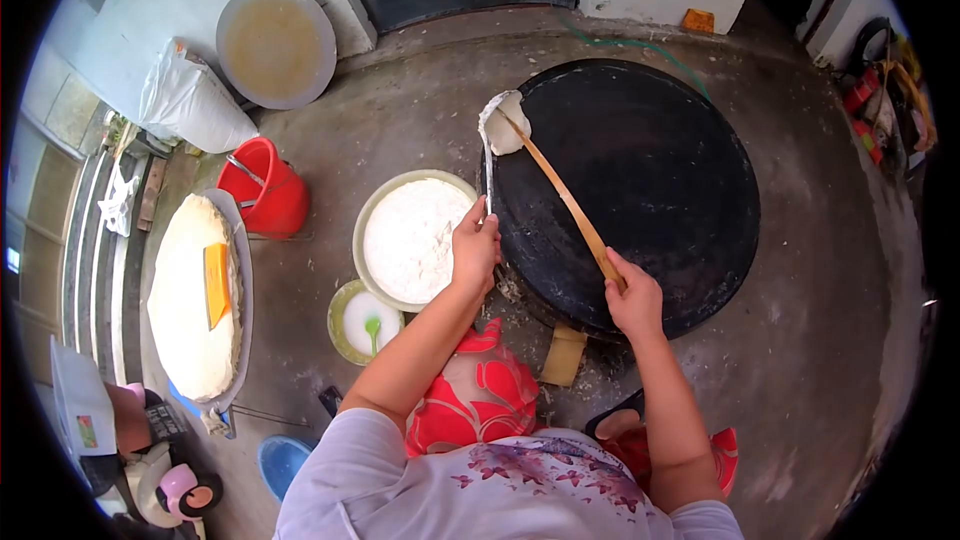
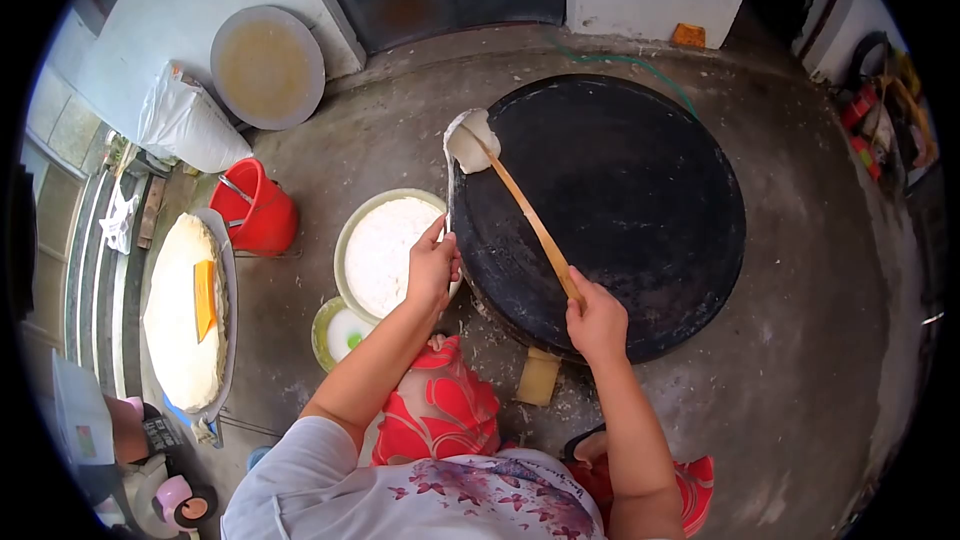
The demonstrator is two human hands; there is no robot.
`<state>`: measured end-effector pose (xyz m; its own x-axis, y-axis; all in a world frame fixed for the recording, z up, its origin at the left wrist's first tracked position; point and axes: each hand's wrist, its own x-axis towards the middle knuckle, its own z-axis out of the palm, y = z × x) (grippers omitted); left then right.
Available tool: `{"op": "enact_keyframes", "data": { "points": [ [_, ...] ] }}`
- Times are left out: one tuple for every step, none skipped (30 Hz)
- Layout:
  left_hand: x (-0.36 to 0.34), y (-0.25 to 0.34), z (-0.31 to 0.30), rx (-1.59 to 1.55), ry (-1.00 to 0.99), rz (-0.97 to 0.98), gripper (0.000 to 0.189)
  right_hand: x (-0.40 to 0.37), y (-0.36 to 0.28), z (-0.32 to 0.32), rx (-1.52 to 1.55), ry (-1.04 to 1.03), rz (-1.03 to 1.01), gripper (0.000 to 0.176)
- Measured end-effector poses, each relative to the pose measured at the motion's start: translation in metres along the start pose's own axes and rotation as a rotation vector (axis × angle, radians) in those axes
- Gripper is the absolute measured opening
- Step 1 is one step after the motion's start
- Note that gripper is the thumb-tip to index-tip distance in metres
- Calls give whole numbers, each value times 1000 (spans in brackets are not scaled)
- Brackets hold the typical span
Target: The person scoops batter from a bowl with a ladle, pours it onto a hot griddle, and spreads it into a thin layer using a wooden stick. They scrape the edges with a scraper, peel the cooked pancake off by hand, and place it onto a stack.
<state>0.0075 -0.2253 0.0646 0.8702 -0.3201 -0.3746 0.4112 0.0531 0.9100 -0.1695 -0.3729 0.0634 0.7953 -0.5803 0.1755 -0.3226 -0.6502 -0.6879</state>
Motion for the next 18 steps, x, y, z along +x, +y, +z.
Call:
{"op": "enact_keyframes", "data": {
  "points": [
    [1,-1,0,2,2,-1,41,-1,2,1,33,-4,14,42],
    [2,-2,0,4,-15,5,41,0,5,3,34,-5,17,42],
    [3,-4,0,7,-35,10,41,0,7,4,66,-1,21,42],
    [6,-6,3,6,-39,6,41,-1,9,3,95,6,23,41],
    [13,-5,6,53,-40,-26,41,-1,9,-1,91,7,24,41],
    [22,-4,9,101,-41,-55,41,-1,6,-8,60,12,20,41],
    [32,-2,12,99,-44,-51,41,0,3,-15,28,18,13,41],
    [43,-1,14,153,-33,-30,40,-1,-3,-24,26,22,9,41],
    [52,3,17,207,-21,-9,39,-4,-10,-33,-45,24,11,42],
    [57,12,20,160,-46,-26,31,-6,-13,-38,-116,26,13,42],
    [62,22,22,158,-49,-24,31,-9,-10,-38,-119,29,12,42],
    [64,34,23,6,-107,-91,27,-12,-5,-37,-205,42,-118,44],
    [63,47,26,-145,-164,-159,25,-14,0,-36,-291,52,-247,47],
    [59,60,29,-255,-151,-232,23,-15,1,-33,-291,53,-248,47],
    [60,67,29,-255,-150,-230,23,-15,2,-30,-378,4,-344,49],
    [62,74,26,-413,-271,-318,23,-13,4,-25,-463,-46,-442,51],
    [62,79,23,-572,-394,-406,24,-10,9,-20,-461,-47,-444,51],
    [59,85,20,-708,-478,-454,26,-4,15,-12,-519,-39,-509,50]
  ]
}}
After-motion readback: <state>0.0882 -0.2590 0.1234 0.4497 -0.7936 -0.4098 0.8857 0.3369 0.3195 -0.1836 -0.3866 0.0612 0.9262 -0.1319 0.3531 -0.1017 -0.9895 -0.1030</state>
